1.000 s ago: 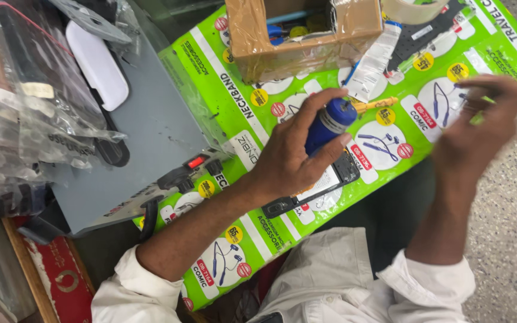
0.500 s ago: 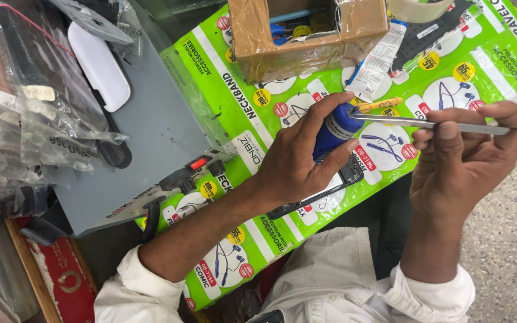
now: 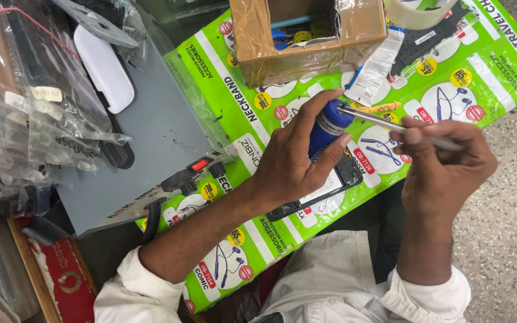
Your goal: The person handles a disassembled smartphone, removes a back cover, and uses a blue handheld tool to scrape adhesive residue from the cover. The person also opens a cardboard box and retrieves a roll of tape before continuing to clean the phone cover.
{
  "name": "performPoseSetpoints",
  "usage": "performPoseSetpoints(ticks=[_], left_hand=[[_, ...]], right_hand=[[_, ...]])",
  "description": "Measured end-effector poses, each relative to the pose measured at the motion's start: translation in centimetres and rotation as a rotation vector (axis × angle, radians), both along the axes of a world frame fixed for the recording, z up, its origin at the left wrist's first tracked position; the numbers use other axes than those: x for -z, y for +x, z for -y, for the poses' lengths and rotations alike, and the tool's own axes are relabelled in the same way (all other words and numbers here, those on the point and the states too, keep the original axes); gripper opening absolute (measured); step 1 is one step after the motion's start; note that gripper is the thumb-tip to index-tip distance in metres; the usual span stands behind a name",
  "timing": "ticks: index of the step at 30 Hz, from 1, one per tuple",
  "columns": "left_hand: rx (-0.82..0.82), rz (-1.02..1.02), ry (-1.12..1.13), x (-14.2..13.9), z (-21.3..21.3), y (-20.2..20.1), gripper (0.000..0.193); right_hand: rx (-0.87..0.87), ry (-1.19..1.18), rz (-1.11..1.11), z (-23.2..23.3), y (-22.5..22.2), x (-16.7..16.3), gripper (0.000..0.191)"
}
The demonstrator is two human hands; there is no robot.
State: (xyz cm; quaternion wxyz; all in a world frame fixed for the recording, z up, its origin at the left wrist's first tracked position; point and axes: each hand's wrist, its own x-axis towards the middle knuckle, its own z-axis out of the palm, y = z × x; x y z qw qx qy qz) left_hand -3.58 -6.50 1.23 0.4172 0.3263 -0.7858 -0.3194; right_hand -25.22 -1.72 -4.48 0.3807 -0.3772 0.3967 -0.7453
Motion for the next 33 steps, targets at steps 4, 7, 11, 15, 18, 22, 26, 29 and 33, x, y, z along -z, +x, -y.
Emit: performPoseSetpoints(ticks=[4,7,11,15,18,22,26,29,33], left_hand=[[0.0,0.042,-0.119,-0.2,0.1,-0.1,0.058],[-0.015,0.075,-0.183,-0.3,0.0,-0.2,0.057],[-0.011,0.089,-0.175,-0.5,0.0,-0.1,0.058],[0.004,0.093,-0.228,-0.6,0.1,-0.2,0.058],[0.063,0.148,-0.26,-0.7,0.1,-0.1,0.062],[0.079,0.214,-0.274,-0.7,0.0,0.0,0.067],[0.051,0.207,-0.288,-0.5,0.2,0.2,0.065],[-0.004,0.131,-0.248,-0.4,0.4,0.4,0.062],[-0.097,0.049,-0.222,-0.5,0.6,0.6,0.06]], right_hand=[[-0.059,0.156,-0.135,0.1,0.5,-1.1,0.015],[-0.038,0.157,-0.215,-0.2,0.7,-1.8,0.012],[-0.081,0.112,-0.218,-0.4,0.3,-2.5,0.015],[-0.148,0.167,-0.362,-0.4,0.1,-3.1,0.022],[-0.203,0.17,-0.587,-0.5,-0.4,-3.7,0.027],[-0.288,0.196,-0.832,-0.7,-2.2,-4.9,0.028],[-0.211,0.216,-0.614,-1.0,-3.5,-5.7,0.025],[-0.118,0.309,-0.769,-1.3,-3.8,-6.4,0.024],[0.015,0.301,-0.95,-0.8,-3.9,-6.2,0.023]])
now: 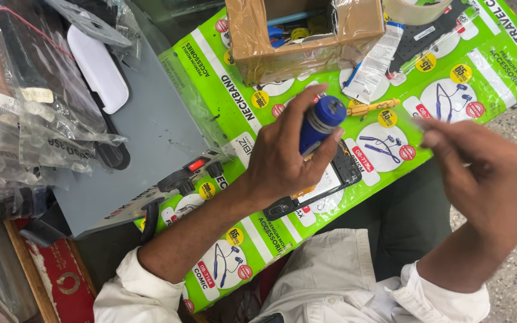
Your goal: The person handles a disassembled smartphone, removes a back cover, and uses a blue handheld tool to scrape adhesive residue from the cover. The person also opens a cardboard box and retrieves a roll of tape before continuing to clean the phone cover.
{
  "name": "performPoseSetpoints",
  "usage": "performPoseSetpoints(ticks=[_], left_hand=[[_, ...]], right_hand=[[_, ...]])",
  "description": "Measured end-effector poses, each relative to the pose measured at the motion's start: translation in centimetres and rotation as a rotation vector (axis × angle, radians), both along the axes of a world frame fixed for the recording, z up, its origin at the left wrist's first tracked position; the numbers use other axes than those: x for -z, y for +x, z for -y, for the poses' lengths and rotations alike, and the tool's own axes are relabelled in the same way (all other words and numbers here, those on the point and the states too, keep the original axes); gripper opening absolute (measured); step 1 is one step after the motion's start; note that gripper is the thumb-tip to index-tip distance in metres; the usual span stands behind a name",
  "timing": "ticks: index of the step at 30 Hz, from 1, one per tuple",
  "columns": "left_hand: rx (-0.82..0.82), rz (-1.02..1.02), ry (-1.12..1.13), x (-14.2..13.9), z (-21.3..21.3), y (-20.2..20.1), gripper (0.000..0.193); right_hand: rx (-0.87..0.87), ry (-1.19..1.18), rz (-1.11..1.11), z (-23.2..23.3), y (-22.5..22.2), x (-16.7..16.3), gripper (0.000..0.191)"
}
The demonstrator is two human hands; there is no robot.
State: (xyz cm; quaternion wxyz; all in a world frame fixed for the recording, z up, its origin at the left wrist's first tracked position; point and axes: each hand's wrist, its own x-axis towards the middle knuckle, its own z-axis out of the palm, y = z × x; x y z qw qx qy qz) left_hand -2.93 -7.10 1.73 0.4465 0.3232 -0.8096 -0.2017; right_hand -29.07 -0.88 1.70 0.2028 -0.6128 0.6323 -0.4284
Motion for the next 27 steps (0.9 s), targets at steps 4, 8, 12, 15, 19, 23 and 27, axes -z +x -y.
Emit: performPoseSetpoints(ticks=[4,8,12,15,19,23,27], left_hand=[[-0.133,0.07,0.002,-0.5,1.1,0.5,0.06],[-0.256,0.185,-0.112,-1.2,2.5,1.6,0.063],[-0.257,0.255,-0.069,-1.7,2.4,1.6,0.058],[-0.292,0.253,-0.012,-1.6,1.2,0.7,0.057],[-0.285,0.296,0.131,-0.7,-0.5,-0.8,0.052],[-0.291,0.285,0.058,-0.1,-0.5,-0.9,0.052],[-0.287,0.344,0.018,-0.5,-0.6,-0.9,0.054]], right_hand=[[0.174,-0.217,-0.267,3.0,-0.3,2.2,0.023],[0.146,-0.395,-0.306,5.4,-0.1,4.5,0.028],[0.104,-0.456,-0.286,5.6,0.7,3.9,0.029],[0.043,-0.443,-0.231,5.3,1.7,1.9,0.025],[-0.006,-0.396,-0.091,4.8,3.6,-0.7,0.026],[-0.092,-0.382,-0.155,4.8,5.3,-2.4,0.019],[-0.124,-0.374,-0.192,5.4,6.3,-3.4,0.022]])
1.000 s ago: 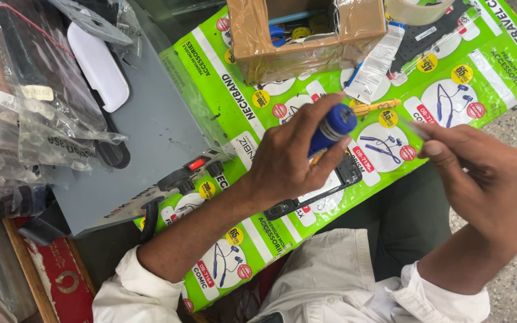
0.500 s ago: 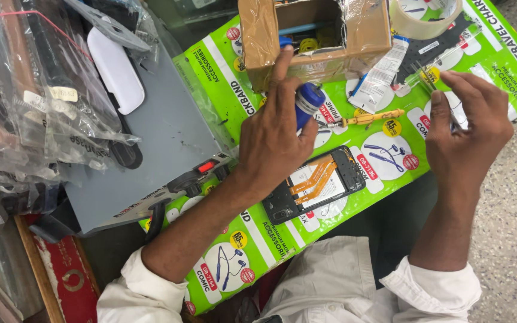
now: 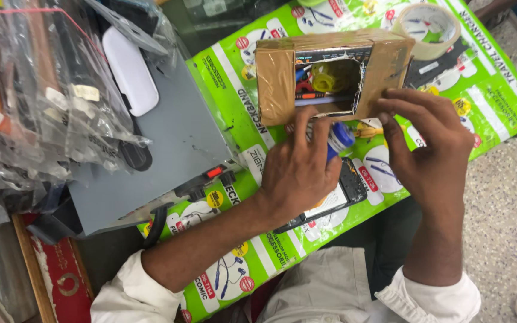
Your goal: The person handles a disassembled smartphone, removes a back cover, and uses a blue handheld tool to scrape adhesive residue from the cover. The person also opens a cardboard box and retrieves a roll of tape before continuing to clean the phone cover.
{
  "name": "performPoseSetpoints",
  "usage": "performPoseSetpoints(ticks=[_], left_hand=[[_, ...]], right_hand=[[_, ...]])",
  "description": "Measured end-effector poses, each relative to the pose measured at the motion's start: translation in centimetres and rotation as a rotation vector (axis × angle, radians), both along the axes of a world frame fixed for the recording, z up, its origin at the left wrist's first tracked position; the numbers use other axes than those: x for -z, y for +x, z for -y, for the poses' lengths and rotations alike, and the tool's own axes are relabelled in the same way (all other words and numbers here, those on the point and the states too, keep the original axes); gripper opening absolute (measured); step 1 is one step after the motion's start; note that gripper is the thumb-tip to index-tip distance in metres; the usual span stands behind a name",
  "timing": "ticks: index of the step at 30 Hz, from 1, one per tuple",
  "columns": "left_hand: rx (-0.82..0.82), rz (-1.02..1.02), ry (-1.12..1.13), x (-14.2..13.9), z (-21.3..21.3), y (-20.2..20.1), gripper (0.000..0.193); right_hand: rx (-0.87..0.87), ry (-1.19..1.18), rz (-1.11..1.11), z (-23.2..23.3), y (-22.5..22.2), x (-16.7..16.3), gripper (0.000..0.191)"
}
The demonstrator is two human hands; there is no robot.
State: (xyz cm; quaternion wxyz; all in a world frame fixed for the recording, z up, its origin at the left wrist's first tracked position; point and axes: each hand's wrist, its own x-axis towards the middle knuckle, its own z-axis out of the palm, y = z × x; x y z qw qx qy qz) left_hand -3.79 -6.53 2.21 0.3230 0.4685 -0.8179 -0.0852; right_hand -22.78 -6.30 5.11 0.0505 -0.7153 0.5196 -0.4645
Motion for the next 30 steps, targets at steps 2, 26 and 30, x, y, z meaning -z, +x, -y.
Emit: performPoseSetpoints(ticks=[2,26,30], left_hand=[[-0.001,0.056,0.009,-0.2,-0.3,-0.2,0.056],[-0.049,0.274,-0.084,1.3,-1.2,-1.4,0.029],[-0.035,0.241,-0.016,1.5,-0.8,-1.2,0.047]], right_hand=[[-0.013,0.003,-0.022,0.1,0.2,-0.3,0.023],[-0.388,0.756,-1.04,14.8,5.9,-3.4,0.023],[-0.411,0.868,-1.069,16.5,6.2,-3.6,0.024]])
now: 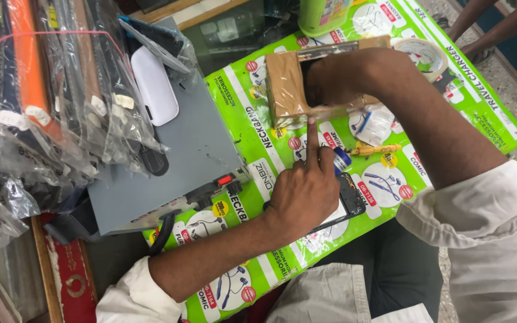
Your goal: The person handles a disassembled smartphone, removes a back cover, and uses a blue handheld tool to scrape adhesive residue from the cover. The person also opens a cardboard box and retrieves a roll of tape before continuing to clean the phone cover.
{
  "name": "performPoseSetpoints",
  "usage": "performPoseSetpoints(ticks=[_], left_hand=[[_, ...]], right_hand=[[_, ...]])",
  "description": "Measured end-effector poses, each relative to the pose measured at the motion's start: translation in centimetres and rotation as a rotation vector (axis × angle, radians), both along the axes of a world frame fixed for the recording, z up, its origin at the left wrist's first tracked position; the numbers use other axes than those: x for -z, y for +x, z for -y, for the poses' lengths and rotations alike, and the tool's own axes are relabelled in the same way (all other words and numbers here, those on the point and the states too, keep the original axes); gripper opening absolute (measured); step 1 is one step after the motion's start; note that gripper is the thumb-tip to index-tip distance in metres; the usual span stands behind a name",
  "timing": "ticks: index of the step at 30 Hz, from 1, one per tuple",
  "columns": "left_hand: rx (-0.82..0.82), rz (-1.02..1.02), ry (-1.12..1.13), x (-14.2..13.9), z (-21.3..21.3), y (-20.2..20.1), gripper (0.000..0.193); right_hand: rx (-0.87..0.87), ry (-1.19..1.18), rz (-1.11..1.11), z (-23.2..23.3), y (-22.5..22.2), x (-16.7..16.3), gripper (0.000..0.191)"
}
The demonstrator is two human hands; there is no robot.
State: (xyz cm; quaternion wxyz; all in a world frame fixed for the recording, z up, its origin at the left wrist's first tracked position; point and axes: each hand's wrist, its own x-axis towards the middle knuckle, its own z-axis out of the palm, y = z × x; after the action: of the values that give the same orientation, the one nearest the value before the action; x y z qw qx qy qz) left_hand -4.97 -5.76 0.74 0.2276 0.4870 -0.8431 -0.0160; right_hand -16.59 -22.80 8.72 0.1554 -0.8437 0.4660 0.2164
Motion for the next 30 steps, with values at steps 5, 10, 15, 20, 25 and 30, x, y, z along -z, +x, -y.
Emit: performPoseSetpoints(ticks=[5,10,15,20,25,30], left_hand=[[0.004,-0.012,-0.005,0.1,0.1,-0.1,0.042],[0.002,-0.018,0.016,0.1,0.4,-0.1,0.04],[-0.007,-0.051,-0.01,-0.1,0.5,0.0,0.045],[0.005,0.016,-0.051,-0.4,0.4,0.0,0.049],[0.036,-0.153,0.013,-0.9,0.5,0.0,0.05],[0.111,-0.472,0.059,-0.7,0.6,0.6,0.055]], right_hand=[[0.076,0.034,-0.116,0.6,0.1,0.1,0.03],[-0.027,0.126,-0.001,1.6,-0.2,-0.9,0.038],[0.003,-0.183,-0.015,2.2,0.1,-1.5,0.025],[-0.224,-0.625,0.187,1.8,-1.7,-3.1,0.027],[-0.07,-0.699,0.643,-3.7,-7.1,-4.4,0.019],[0.275,-0.376,1.457,-11.2,-10.4,1.9,0.024]])
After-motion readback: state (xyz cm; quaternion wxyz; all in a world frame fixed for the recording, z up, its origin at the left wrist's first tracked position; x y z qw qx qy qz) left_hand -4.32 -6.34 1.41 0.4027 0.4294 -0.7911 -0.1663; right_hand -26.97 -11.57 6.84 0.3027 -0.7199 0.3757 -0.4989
